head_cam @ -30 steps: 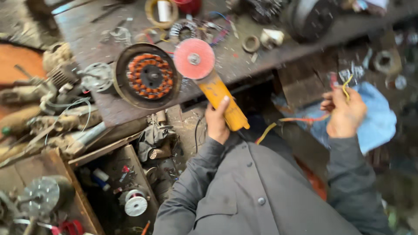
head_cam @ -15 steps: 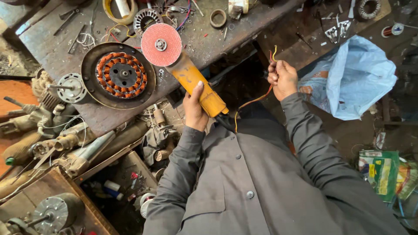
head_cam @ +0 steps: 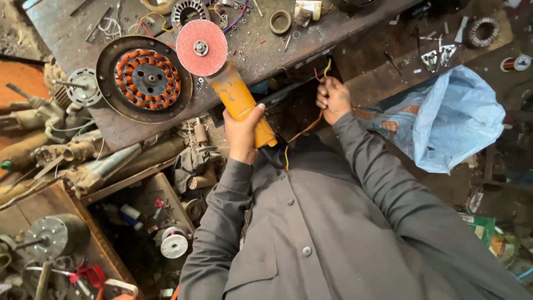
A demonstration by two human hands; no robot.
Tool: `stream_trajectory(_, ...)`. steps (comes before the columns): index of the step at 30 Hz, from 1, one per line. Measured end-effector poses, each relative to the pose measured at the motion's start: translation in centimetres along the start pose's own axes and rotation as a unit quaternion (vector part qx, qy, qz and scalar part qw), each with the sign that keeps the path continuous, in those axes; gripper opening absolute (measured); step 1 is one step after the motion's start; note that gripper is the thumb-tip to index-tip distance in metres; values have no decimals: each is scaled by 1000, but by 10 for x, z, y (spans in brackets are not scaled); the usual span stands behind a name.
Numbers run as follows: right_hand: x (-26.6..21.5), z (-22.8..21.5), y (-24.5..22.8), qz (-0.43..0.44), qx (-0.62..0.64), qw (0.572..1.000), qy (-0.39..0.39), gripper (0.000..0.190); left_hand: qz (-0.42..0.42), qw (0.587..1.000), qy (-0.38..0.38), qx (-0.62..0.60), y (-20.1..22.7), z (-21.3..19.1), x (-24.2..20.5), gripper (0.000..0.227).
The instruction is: The person uses an angle grinder with a red abrasive disc to grind the surface of a circular motor stator. They hold the stator with one hand and operate the grinder with the other, moving the tool across the copper windings and metal housing.
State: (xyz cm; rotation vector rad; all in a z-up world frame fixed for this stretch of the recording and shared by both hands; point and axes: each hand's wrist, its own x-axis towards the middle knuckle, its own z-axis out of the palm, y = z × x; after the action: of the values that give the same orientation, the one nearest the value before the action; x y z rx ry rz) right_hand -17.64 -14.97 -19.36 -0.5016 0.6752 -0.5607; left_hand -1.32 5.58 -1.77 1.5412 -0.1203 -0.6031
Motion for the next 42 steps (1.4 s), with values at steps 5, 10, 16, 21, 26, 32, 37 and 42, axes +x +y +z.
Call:
stream_trajectory(5,21,9,17,6,31,999,-29,21,-42,999,25,7,7,5,6,61)
stream_trajectory(10,18,23,27,4,45,998,-40,21,-37,999,9,-8,15,6,10,59)
stream_trajectory(16,14,27,30,-53,93,994,-15,21,-43,999,-12,0,15,-3,13,58)
stream_trajectory(21,18,21,26,-72,100,992,-2,22,-43,999,-17,17,16,-7,15,57)
stream_trajectory(26,16,25,34,-51,78,996,8,19,-51,998,-27,18,18,-10,15,57)
stream_trajectory(32,12,40,47,-55,95,994,-28,18,-51,998,-40,16,22,-13,15,56)
stream_trajectory(37,15,37,49,-73,93,993,22,19,-57,997,-43,31,25,-16,16,55)
stream_trajectory(42,20,37,46,-61,78,995,19,19,-63,996,-46,35,28,-18,15,57)
